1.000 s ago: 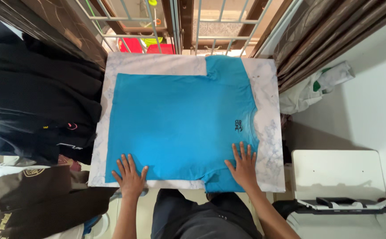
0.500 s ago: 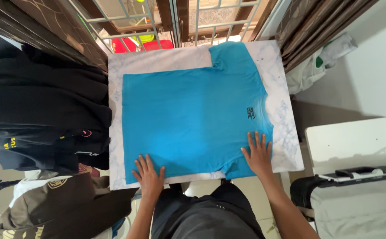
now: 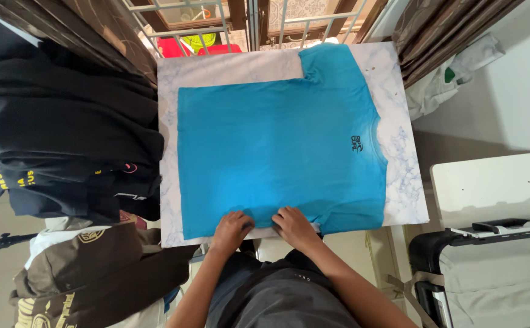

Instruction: The person by hand folds a blue t-shirt on a table and then places the folded item into an open suitcase.

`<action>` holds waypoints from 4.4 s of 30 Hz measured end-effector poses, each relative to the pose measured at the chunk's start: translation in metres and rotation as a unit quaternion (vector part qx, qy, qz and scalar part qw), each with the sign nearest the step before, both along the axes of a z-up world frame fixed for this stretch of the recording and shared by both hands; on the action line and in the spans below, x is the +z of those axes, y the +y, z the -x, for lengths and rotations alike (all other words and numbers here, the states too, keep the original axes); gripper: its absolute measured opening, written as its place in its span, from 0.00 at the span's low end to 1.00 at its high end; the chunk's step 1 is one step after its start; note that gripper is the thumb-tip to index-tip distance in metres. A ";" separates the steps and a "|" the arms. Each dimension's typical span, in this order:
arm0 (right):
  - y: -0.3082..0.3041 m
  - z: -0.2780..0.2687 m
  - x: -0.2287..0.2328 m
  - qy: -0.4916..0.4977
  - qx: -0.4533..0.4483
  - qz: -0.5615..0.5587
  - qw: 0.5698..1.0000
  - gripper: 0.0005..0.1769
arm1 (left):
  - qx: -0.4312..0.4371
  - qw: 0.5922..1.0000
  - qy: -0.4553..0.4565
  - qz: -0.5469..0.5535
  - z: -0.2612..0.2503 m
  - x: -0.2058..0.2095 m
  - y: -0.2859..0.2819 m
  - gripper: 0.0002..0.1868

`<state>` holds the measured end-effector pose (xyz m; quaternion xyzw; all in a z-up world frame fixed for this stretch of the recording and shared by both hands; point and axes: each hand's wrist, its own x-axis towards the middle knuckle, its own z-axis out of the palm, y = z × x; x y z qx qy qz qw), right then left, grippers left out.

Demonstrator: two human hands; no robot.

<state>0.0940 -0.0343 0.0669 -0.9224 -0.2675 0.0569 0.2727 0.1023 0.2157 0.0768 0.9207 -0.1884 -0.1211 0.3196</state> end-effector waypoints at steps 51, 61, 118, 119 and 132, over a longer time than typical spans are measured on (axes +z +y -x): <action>-0.259 0.028 0.059 0.155 -0.192 0.058 0.967 0.09 | 0.108 0.982 0.039 -0.147 0.021 0.069 0.108 0.09; -0.253 -0.098 0.100 0.075 -0.244 0.017 0.967 0.09 | 0.324 0.938 0.121 0.021 -0.084 0.065 0.112 0.13; -0.073 -0.157 0.005 -0.052 -0.158 0.008 0.986 0.19 | 0.423 0.902 -0.025 0.085 -0.127 -0.069 0.129 0.18; -0.073 -0.158 0.002 -0.058 -0.178 0.004 0.982 0.13 | 0.438 0.896 -0.005 0.077 -0.126 -0.066 0.127 0.14; -0.064 -0.157 0.009 -0.030 -0.229 0.030 0.973 0.08 | 0.442 0.893 -0.034 0.073 -0.127 -0.014 0.094 0.13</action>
